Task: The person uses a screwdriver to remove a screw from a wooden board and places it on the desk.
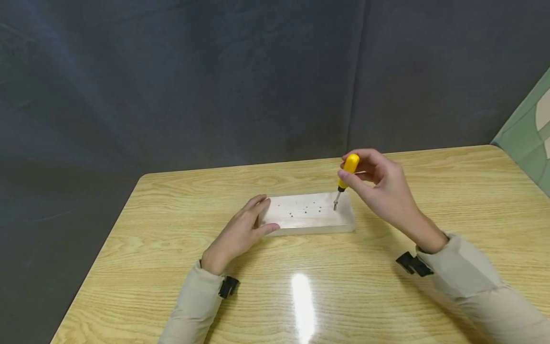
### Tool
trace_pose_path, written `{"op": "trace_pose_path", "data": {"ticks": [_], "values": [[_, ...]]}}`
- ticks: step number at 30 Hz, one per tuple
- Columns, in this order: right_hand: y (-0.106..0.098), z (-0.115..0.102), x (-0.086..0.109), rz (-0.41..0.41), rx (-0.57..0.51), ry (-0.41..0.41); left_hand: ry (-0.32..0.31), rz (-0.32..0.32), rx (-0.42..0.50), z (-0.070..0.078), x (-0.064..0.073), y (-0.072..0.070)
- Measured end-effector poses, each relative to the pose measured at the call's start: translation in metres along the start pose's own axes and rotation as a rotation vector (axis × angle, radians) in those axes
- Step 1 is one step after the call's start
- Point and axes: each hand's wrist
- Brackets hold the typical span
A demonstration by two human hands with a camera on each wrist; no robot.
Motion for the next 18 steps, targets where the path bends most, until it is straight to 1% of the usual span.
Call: {"op": "trace_pose_path", "data": {"ticks": [6, 18], "values": [[0.0014, 0.0017, -0.0006, 0.013, 0.017, -0.015, -0.002, 0.001, -0.004, -0.0005, -0.0002, 0.0005], [0.0017, 0.0004, -0.0015, 0.0, -0.013, -0.038, -0.002, 0.0, -0.002, -0.0013, -0.0001, 0.0011]]}}
Point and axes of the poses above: each hand's wrist, its own x-axis away from the middle knuckle, its own y-axis out of the palm, z = x × y, and after that the axes turned 4 degrees about -y, right-handed
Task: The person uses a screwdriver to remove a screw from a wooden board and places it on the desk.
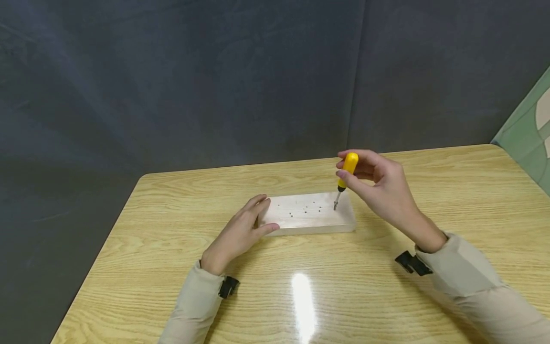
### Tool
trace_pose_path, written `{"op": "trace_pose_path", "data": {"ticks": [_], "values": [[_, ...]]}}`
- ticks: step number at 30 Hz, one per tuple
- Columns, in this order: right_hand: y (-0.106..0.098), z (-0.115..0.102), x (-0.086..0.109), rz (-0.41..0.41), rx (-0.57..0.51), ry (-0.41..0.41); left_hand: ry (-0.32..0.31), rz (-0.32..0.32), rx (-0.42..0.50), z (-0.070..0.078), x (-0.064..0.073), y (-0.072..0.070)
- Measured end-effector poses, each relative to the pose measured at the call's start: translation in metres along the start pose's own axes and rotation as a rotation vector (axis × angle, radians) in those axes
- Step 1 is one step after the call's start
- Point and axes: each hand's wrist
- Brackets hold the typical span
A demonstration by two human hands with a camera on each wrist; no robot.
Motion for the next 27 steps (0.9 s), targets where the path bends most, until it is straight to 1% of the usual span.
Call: {"op": "trace_pose_path", "data": {"ticks": [9, 19, 24, 27], "values": [[0.0002, -0.0001, 0.0002, 0.009, 0.002, 0.005, 0.003, 0.004, 0.003, -0.0006, 0.0, 0.0004], [-0.0002, 0.0003, 0.0002, 0.034, -0.095, 0.006, -0.002, -0.002, 0.004, -0.0003, 0.0001, 0.0002], [-0.0007, -0.0003, -0.0001, 0.046, -0.095, 0.005, -0.002, -0.004, 0.002, -0.0005, -0.0001, 0.0001], [-0.0009, -0.0006, -0.0005, 0.039, -0.087, 0.006, -0.007, -0.007, 0.0, -0.0005, 0.0002, 0.0002]]}}
Point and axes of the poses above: each hand's wrist, its own x-axis away from the middle knuckle, its own y-axis out of the palm, z = x × y, and after that the axes turned 4 degrees about -y, right-handed
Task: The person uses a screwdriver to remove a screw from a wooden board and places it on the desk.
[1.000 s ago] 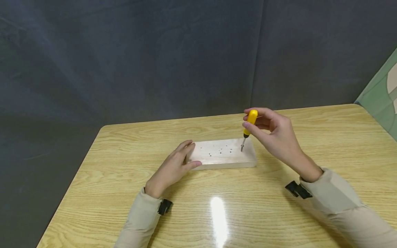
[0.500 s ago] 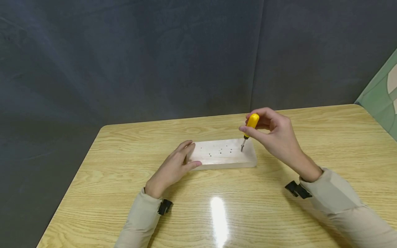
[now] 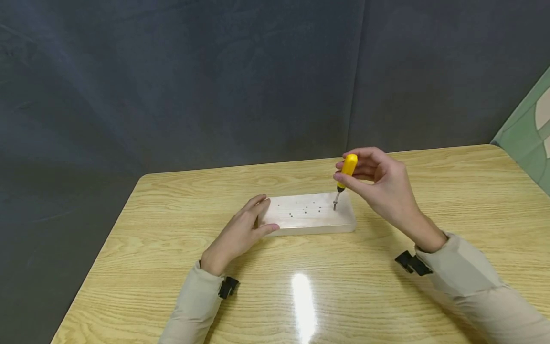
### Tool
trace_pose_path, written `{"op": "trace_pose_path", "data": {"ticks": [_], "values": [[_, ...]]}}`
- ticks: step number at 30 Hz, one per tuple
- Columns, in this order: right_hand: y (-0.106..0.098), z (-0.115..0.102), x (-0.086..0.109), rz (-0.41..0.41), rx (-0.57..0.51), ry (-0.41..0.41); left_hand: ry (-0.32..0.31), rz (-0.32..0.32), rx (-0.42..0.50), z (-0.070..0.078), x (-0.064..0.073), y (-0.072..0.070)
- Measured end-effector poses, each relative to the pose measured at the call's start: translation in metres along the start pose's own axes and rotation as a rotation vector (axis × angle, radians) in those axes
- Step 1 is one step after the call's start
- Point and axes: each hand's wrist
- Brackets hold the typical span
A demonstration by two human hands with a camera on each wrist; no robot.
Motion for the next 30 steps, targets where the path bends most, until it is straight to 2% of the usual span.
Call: {"op": "trace_pose_path", "data": {"ticks": [14, 24, 30], "values": [[-0.0002, 0.0019, 0.0007, -0.034, 0.045, 0.015, 0.004, 0.002, 0.008, 0.0002, -0.0002, 0.0003], [-0.001, 0.0019, 0.0009, -0.036, -0.017, 0.023, 0.003, 0.002, 0.008, -0.0002, -0.0007, 0.0003], [-0.0047, 0.0004, 0.0002, -0.046, 0.072, 0.001, 0.004, 0.0, 0.003, -0.0007, -0.0007, 0.0003]]}}
Point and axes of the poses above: each hand's wrist, its own x-axis away from the middle knuckle, its own y-axis out of the palm, z = x × y, and after that the axes turned 4 degrees about -y, right-handed
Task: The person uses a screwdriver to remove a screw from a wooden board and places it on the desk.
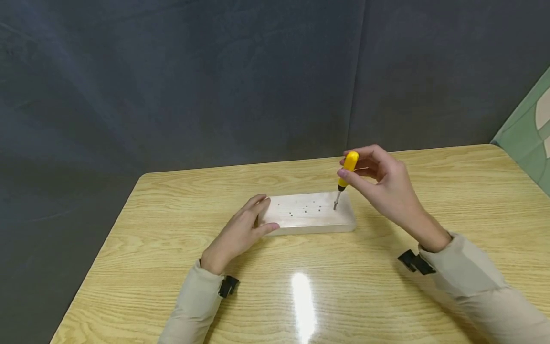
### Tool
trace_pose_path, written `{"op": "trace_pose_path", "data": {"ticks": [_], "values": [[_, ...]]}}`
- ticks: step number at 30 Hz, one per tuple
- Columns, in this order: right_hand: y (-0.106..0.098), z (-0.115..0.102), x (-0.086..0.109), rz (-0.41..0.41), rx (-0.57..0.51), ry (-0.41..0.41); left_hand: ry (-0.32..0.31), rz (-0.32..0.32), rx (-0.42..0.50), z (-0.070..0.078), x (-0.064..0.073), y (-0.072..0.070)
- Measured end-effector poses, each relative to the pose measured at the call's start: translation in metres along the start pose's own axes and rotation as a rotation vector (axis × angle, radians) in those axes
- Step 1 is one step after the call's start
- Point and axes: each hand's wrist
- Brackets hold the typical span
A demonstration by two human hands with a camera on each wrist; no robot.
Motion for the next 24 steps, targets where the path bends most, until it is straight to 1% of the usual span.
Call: {"op": "trace_pose_path", "data": {"ticks": [3, 10, 18, 24], "values": [[-0.0015, 0.0, -0.0005, 0.002, 0.031, -0.017, -0.002, 0.0, -0.001, -0.0002, -0.0002, -0.0002], [-0.0038, -0.0008, -0.0001, 0.013, 0.037, -0.017, -0.006, 0.0, 0.005, -0.0003, -0.0004, -0.0003], [-0.0053, -0.0028, 0.0012, 0.011, -0.024, 0.01, -0.002, -0.009, 0.01, 0.0002, 0.0004, -0.0008], [-0.0051, -0.0025, 0.0014, 0.012, -0.04, 0.011, -0.004, -0.009, 0.002, 0.0001, 0.0007, -0.001]]}}
Point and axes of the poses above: each hand's wrist, its own x-axis away from the middle knuckle, its own y-axis out of the palm, z = x × y, and after that the axes turned 4 degrees about -y, right-handed
